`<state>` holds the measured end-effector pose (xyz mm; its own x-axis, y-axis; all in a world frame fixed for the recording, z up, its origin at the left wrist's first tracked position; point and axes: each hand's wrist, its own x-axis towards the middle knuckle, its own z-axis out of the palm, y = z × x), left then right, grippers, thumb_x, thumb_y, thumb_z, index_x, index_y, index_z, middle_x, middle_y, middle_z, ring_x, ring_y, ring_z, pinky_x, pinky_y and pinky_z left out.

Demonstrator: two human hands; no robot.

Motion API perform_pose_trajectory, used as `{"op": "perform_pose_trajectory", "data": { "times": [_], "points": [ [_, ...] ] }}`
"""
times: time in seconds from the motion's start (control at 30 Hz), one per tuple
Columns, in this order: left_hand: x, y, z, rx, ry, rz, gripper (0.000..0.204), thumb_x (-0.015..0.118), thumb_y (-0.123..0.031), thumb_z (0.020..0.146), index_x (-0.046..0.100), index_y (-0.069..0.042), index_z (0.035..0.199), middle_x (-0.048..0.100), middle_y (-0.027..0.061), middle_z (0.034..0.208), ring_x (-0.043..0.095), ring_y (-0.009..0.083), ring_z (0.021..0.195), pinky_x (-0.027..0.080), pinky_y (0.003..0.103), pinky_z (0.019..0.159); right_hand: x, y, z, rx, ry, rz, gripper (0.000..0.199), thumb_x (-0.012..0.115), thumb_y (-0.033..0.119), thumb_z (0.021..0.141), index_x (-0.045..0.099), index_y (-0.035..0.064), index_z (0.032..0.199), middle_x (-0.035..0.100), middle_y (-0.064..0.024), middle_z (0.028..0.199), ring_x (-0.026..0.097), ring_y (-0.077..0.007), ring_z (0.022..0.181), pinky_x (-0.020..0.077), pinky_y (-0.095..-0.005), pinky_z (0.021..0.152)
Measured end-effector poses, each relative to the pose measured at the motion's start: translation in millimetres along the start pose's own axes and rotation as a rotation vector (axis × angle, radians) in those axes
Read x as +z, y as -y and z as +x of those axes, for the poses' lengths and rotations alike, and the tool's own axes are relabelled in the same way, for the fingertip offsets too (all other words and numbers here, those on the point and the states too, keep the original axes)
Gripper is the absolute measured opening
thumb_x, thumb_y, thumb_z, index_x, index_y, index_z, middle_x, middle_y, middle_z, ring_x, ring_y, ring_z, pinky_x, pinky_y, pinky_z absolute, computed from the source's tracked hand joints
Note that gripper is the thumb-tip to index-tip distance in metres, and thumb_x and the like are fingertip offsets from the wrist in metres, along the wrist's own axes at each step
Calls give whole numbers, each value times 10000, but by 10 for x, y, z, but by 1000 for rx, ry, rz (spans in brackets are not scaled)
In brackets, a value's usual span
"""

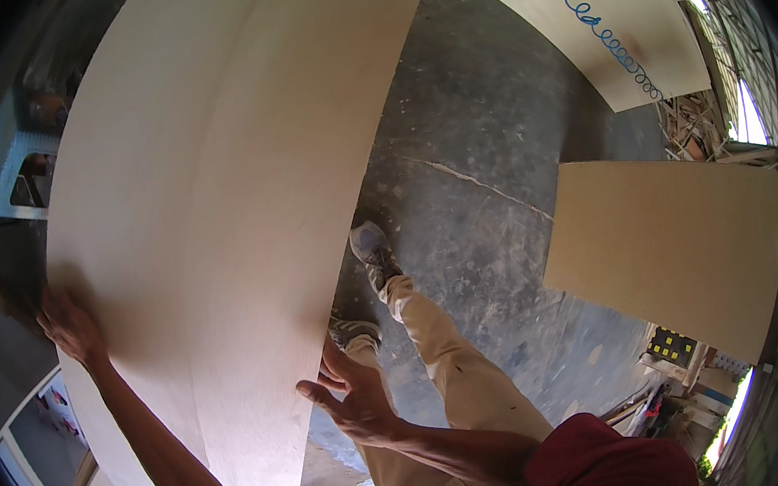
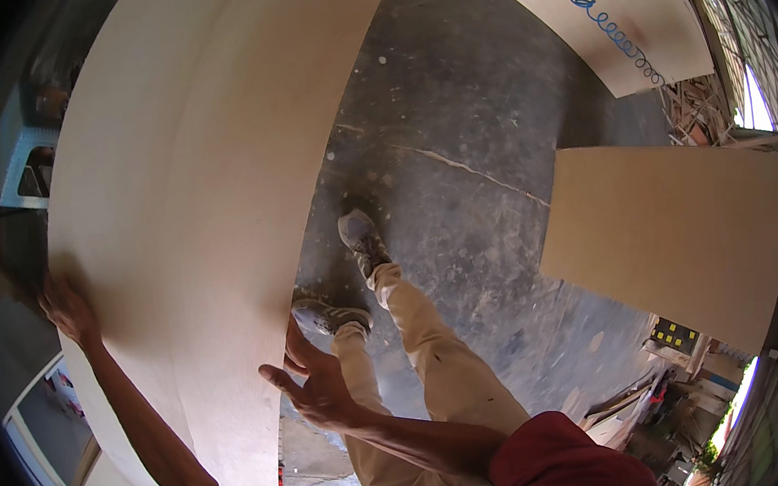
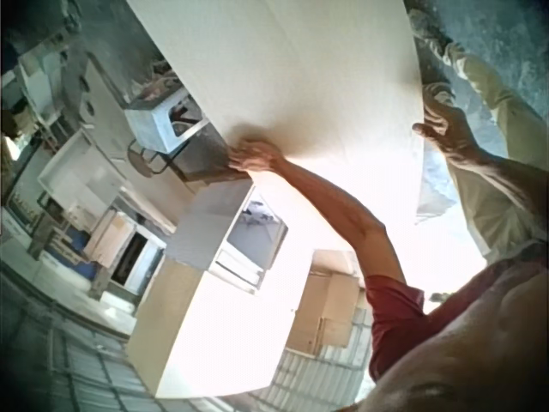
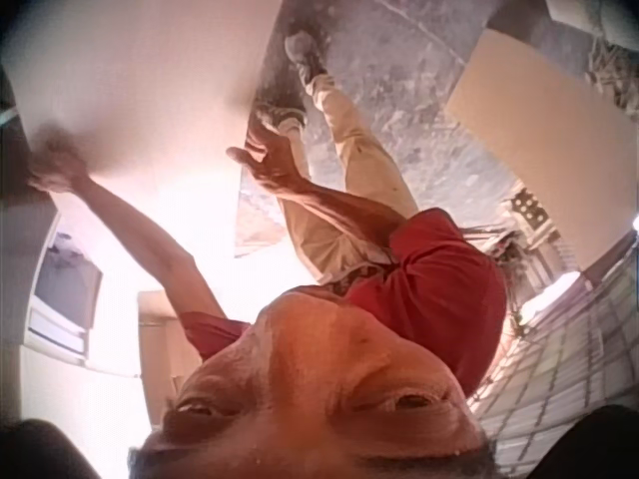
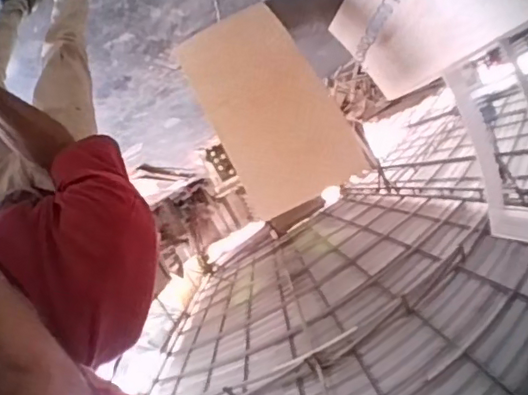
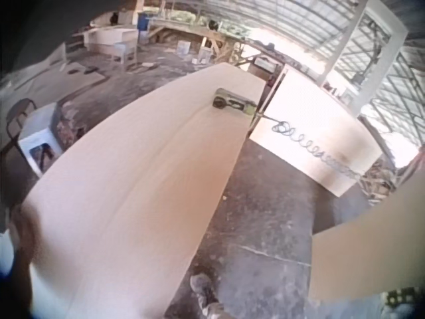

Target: The person attaches a curved wooden panel to a cabinet frame using a pneumatic nail gun, aligning the edges by hand and firing the tool at intervals along the seam.

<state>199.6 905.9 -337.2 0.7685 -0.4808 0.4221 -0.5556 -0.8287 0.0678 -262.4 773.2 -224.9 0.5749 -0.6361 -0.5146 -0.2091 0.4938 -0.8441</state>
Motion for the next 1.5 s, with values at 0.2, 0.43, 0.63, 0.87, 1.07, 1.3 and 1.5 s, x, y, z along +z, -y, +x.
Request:
{"op": "perform_pose_trajectory", "data": {
  "times": [0.2,0.43,0.63,0.87,1.07,1.3,1.5],
  "points": [
    [-111,-189,-67,-71,17,101,544,441,-446,1027,508,-86,1428,546,226,1217,540,418,1115,438,547,944,-295,340,625,37,-207,-641,566,736,564,862,633,9,896,655,-75,671,637,-177,582,507,-353,546],
    [-331,-290,-17,-163,76,63,583,423,-478,1023,495,-75,1438,514,244,1245,524,417,1138,426,544,951,-236,84,875,-171,-224,-538,535,790,489,848,492,55,752,566,-73,589,583,-197,508,458,-376,483],
    [-219,-301,-93,-142,102,71,633,419,-508,1023,473,-49,1454,507,268,1284,500,435,1189,407,531,993,-254,-139,842,-387,-281,-346,438,808,246,882,442,79,709,471,-45,564,463,-142,481,383,-326,433],
    [-155,-127,-45,-106,73,71,759,342,-608,1014,456,-2,1456,495,292,1303,488,449,1189,388,530,1002,-154,-119,828,-336,-253,-252,379,810,256,880,506,61,765,481,-52,601,455,-147,505,383,-322,447],
    [-240,-372,-71,-189,130,126,820,315,-654,1002,442,11,1466,507,289,1244,492,434,1144,391,511,994,-210,203,889,-635,-676,-555,319,805,224,842,620,17,997,608,-145,1068,592,-256,998,482,-439,772],
    [-237,-533,-113,-212,189,129,844,294,-677,994,452,7,1463,517,295,1245,493,417,1110,390,501,987,-226,898,1708,-795,54,-1077,655,693,376,898,505,53,1436,246,-229,1624,141,-375,1538,85,-563,1250],
    [-245,-25,-64,-39,58,176,845,290,-649,1013,428,57,1457,516,320,1340,478,445,1176,371,508,1034,-70,862,1794,-876,-49,-1419,745,383,634,972,414,126,1517,254,-148,1639,132,-334,1543,22,-594,1257]
  ]
}}
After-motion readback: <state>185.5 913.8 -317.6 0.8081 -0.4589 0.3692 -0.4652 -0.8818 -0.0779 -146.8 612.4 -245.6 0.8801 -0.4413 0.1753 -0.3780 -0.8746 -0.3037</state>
